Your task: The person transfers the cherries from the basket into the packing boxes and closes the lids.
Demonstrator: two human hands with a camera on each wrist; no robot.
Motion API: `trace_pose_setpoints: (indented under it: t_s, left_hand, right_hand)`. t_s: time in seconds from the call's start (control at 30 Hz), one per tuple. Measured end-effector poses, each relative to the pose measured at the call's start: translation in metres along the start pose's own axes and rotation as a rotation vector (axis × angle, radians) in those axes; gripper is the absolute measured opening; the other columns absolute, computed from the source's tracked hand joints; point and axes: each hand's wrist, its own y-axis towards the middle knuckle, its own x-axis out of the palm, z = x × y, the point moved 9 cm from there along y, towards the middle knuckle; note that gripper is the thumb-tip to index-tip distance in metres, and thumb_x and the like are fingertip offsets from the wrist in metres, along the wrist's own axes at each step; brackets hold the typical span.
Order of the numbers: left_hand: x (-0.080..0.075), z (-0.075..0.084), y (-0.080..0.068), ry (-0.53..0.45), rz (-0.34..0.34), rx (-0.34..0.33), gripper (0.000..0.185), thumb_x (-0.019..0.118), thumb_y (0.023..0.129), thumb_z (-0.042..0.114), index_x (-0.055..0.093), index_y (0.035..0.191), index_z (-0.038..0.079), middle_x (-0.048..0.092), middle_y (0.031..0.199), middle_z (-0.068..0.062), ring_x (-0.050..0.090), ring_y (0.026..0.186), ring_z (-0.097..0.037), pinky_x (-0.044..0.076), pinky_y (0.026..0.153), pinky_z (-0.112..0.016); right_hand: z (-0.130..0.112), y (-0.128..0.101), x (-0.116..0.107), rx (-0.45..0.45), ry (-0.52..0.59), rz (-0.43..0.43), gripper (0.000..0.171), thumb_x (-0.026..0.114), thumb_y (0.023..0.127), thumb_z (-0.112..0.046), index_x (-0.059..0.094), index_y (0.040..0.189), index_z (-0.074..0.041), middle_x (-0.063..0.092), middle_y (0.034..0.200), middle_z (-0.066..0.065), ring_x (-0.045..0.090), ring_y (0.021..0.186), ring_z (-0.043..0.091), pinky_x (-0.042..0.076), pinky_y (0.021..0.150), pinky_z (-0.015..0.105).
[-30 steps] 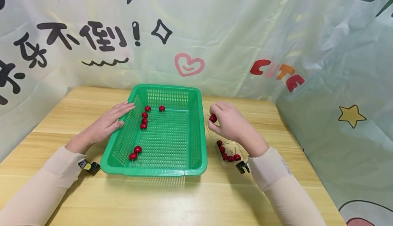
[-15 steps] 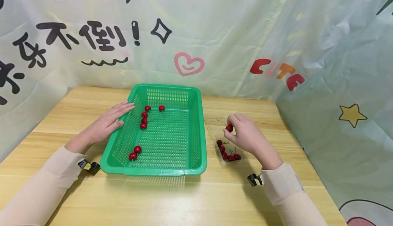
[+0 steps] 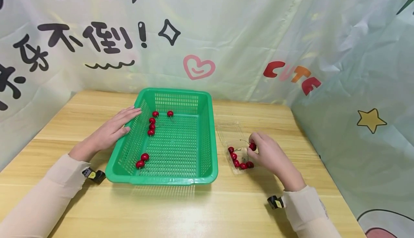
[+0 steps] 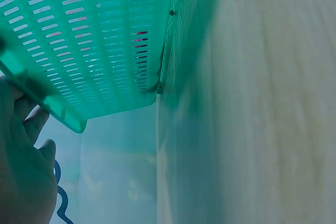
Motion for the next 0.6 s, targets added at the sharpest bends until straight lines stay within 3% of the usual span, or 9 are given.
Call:
trace_pose_setpoints:
  t_s: [0.3, 0.6]
  left_hand:
    - [0.001, -0.002, -0.001, 0.005, 0.003, -0.001, 0.051, 0.045, 0.102, 0.017, 0.036, 0.15, 0.003, 0.034, 0.155, -0.016, 0.019, 0.145, -0.038, 0.009, 0.119, -0.049]
    - [0.001, -0.001, 0.0, 0.003, 0.003, -0.001, 0.05, 0.043, 0.104, 0.02, 0.037, 0.149, 0.001, 0.033, 0.155, -0.017, 0.018, 0.145, -0.039, 0.008, 0.119, -0.048]
  right_hand:
    - [0.013, -0.015, 0.013, 0.061, -0.015, -0.061, 0.018, 0.074, 0.086, -0.015, 0.059, 0.095, -0.009, 0.057, 0.087, 0.0, 0.058, 0.076, 0.021, 0.049, 0.066, 0.04]
    - [0.011, -0.024, 0.021, -0.012, -0.078, -0.033, 0.019, 0.077, 0.083, -0.016, 0.065, 0.096, -0.008, 0.056, 0.083, -0.001, 0.052, 0.07, 0.015, 0.048, 0.064, 0.039]
